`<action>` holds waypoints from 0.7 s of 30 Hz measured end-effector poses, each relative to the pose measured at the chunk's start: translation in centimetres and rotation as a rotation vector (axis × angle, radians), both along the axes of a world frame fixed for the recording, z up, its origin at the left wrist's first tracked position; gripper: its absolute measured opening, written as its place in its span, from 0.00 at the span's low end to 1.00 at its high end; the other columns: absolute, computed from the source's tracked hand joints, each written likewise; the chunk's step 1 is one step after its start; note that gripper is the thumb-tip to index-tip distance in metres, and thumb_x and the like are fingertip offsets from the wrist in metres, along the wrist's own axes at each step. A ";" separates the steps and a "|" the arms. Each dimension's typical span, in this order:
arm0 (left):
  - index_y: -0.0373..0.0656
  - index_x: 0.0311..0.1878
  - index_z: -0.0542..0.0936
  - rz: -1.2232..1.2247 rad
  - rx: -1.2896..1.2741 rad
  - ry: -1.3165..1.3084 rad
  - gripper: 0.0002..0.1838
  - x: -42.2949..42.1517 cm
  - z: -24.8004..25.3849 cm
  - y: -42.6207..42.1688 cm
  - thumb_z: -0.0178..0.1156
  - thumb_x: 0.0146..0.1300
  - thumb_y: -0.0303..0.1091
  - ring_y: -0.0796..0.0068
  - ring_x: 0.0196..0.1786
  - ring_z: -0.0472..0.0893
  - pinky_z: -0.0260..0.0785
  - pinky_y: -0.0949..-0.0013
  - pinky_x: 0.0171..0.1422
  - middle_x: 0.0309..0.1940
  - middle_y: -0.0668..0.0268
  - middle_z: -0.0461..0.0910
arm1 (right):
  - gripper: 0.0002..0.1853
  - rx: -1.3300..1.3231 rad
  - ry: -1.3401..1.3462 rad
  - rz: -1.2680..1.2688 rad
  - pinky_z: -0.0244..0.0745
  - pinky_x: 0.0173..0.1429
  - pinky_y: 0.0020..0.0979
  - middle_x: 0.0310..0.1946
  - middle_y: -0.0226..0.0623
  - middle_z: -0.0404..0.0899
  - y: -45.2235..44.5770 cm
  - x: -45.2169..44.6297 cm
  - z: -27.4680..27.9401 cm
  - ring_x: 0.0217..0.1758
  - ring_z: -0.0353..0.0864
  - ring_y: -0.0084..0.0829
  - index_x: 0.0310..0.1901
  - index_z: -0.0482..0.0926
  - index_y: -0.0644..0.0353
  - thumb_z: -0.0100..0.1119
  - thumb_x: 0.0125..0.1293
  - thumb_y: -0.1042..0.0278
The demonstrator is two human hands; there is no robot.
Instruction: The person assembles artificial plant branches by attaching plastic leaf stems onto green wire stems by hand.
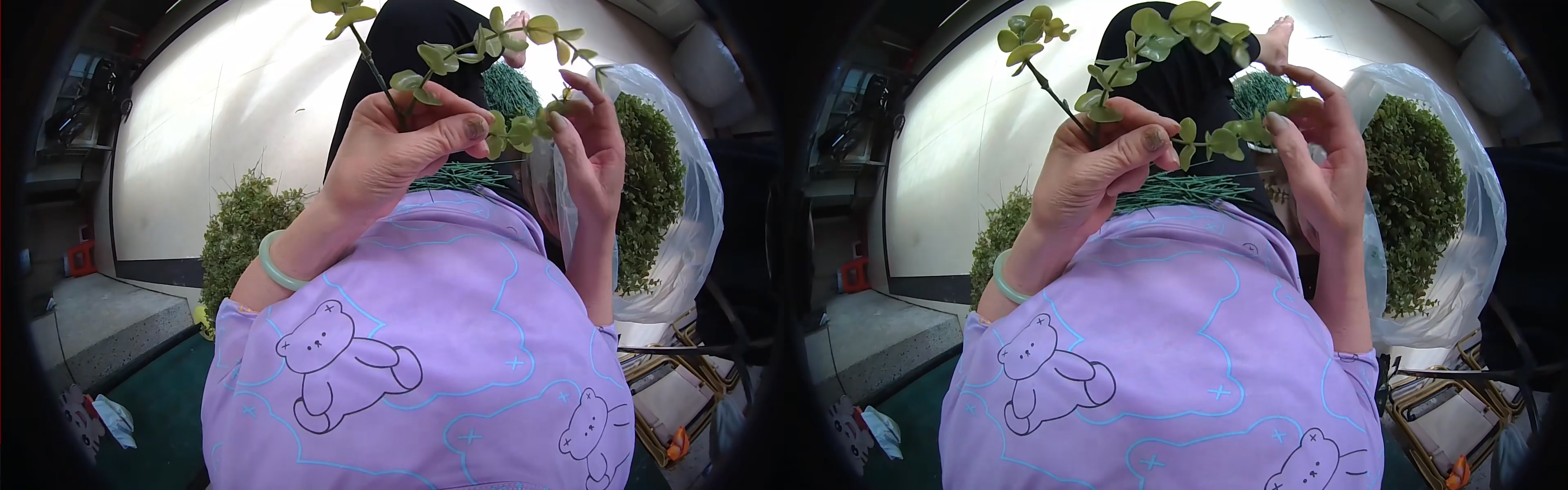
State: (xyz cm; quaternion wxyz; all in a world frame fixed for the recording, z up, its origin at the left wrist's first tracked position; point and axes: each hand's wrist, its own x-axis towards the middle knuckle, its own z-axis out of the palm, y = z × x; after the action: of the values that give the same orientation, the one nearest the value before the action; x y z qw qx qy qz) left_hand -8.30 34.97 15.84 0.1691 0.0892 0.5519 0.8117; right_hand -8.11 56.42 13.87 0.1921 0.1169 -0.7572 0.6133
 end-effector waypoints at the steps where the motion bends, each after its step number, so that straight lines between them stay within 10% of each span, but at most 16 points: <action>1: 0.35 0.39 0.80 0.011 -0.018 0.038 0.07 -0.1 -0.1 0.0 0.61 0.59 0.27 0.84 0.26 0.77 0.54 0.85 0.20 0.26 0.62 0.81 | 0.20 0.385 0.199 -0.196 0.70 0.49 0.29 0.39 0.33 0.77 0.8 -0.2 0.6 0.37 0.77 0.29 0.54 0.71 0.62 0.57 0.59 0.74; 2: 0.35 0.39 0.80 0.023 -0.036 0.073 0.07 -0.2 -0.3 0.0 0.61 0.59 0.27 0.84 0.26 0.78 0.55 0.86 0.20 0.27 0.62 0.81 | 0.19 0.768 0.396 -0.390 0.69 0.52 0.32 0.40 0.34 0.77 1.2 -0.2 1.3 0.39 0.77 0.33 0.52 0.73 0.62 0.59 0.57 0.73; 7: 0.36 0.37 0.80 0.005 -0.019 0.090 0.06 0.0 -0.2 1.1 0.63 0.57 0.27 0.83 0.29 0.78 0.66 0.84 0.27 0.28 0.63 0.81 | 0.14 0.430 0.194 0.207 0.62 0.60 0.40 0.37 0.36 0.80 -1.5 1.7 3.9 0.42 0.77 0.38 0.39 0.78 0.62 0.64 0.49 0.70; 9: 0.36 0.36 0.81 0.039 -0.013 0.143 0.05 -0.1 -0.3 1.3 0.63 0.57 0.27 0.83 0.29 0.78 0.70 0.82 0.32 0.28 0.64 0.81 | 0.08 0.168 -0.082 0.351 0.69 0.50 0.27 0.35 0.34 0.79 -2.4 1.4 2.5 0.39 0.78 0.27 0.38 0.76 0.64 0.59 0.55 0.74; 16: 0.36 0.32 0.80 0.207 -0.061 0.285 0.04 -0.8 -1.7 1.4 0.63 0.57 0.26 0.86 0.30 0.77 0.72 0.81 0.36 0.25 0.68 0.81 | 0.10 -0.588 -0.484 0.388 0.70 0.49 0.21 0.36 0.30 0.77 -5.2 1.4 0.7 0.40 0.75 0.18 0.43 0.74 0.65 0.57 0.61 0.72; 21: 0.37 0.33 0.80 0.152 -0.069 0.176 0.03 -0.8 -1.0 1.0 0.62 0.58 0.26 0.87 0.30 0.76 0.70 0.82 0.35 0.24 0.69 0.79 | 0.10 -0.660 -0.497 0.584 0.70 0.43 0.20 0.36 0.30 0.75 -5.2 0.6 -1.5 0.37 0.74 0.16 0.45 0.74 0.64 0.55 0.64 0.72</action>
State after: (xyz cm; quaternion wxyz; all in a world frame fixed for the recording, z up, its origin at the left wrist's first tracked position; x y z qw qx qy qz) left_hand -9.06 36.00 14.80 0.0611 0.1121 0.5971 0.7919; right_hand -7.52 51.24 12.40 -0.1466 0.1074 -0.4816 0.8573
